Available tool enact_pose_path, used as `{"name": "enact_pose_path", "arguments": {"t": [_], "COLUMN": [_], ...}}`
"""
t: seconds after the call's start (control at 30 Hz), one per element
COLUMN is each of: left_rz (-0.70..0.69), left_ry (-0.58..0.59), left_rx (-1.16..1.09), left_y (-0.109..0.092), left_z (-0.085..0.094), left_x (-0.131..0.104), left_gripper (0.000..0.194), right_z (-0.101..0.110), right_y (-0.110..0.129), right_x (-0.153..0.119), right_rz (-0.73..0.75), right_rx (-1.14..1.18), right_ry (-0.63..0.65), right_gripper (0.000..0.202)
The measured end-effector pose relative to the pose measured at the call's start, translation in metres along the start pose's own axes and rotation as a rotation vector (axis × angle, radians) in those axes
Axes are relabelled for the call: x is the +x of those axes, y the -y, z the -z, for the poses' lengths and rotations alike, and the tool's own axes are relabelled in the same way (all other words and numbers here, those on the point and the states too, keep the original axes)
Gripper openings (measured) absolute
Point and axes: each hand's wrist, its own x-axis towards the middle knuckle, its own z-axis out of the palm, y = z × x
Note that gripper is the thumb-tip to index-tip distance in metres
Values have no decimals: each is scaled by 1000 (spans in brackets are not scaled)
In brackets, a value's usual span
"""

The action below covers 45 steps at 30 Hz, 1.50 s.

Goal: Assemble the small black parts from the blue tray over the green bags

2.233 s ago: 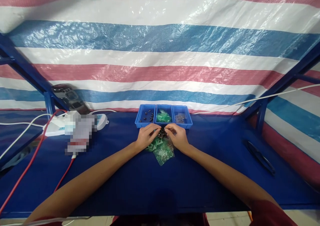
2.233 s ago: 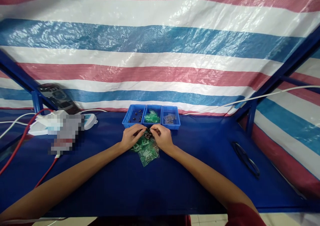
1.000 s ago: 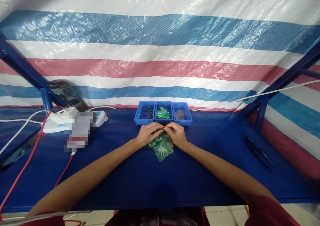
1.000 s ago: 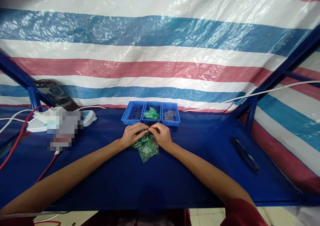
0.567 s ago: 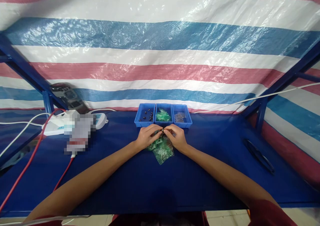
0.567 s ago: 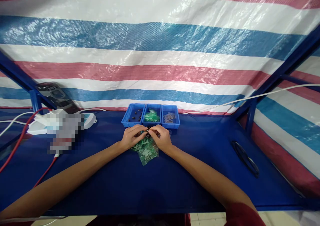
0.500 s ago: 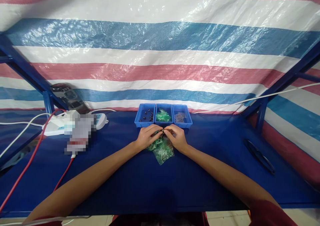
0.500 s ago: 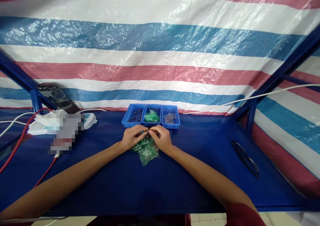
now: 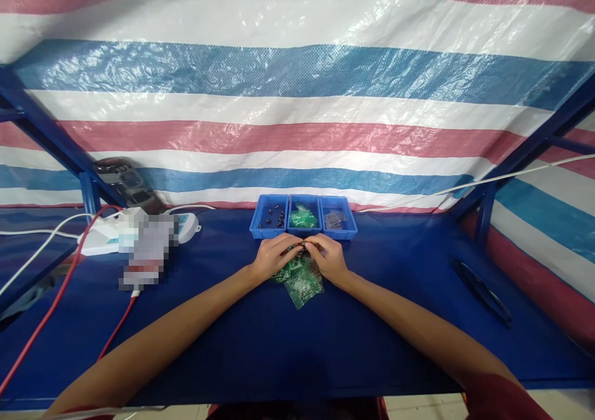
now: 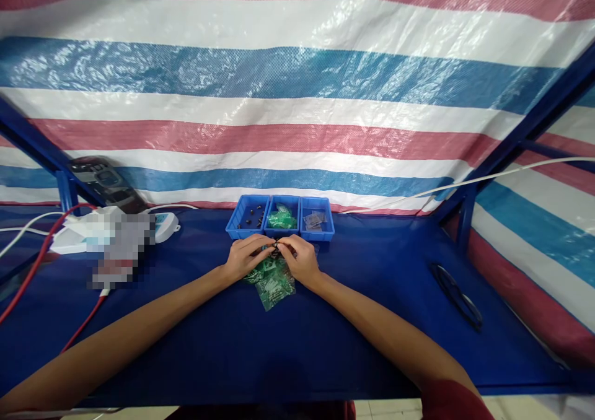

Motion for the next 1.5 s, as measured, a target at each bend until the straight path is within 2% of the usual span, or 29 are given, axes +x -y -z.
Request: {"name": "enact_pose_path", "arguments": {"t": [0.53,0.8,1.1,1.5], "left_rz": [-1,-20,38,33], "left_ry": [-24,-13,6,2], "left_rx": [-8,-24,-32,-15], "left_y": [-1,-1,2,3], "left_z": [1,1,0,0], "left_x": [1,1,1,2], "left_gripper": [18,23,21,20], "right_z": [0,0,1,1], "right_y": [-2,-2,-1,-1], "right_x": [1,1,2,2], "right_rz": [-16,13,-9,-30], "right_rx": [12,-7,-14,-11], "right_ry": [24,-2,-15,-16], "right_gripper": [24,24,24,25]}}
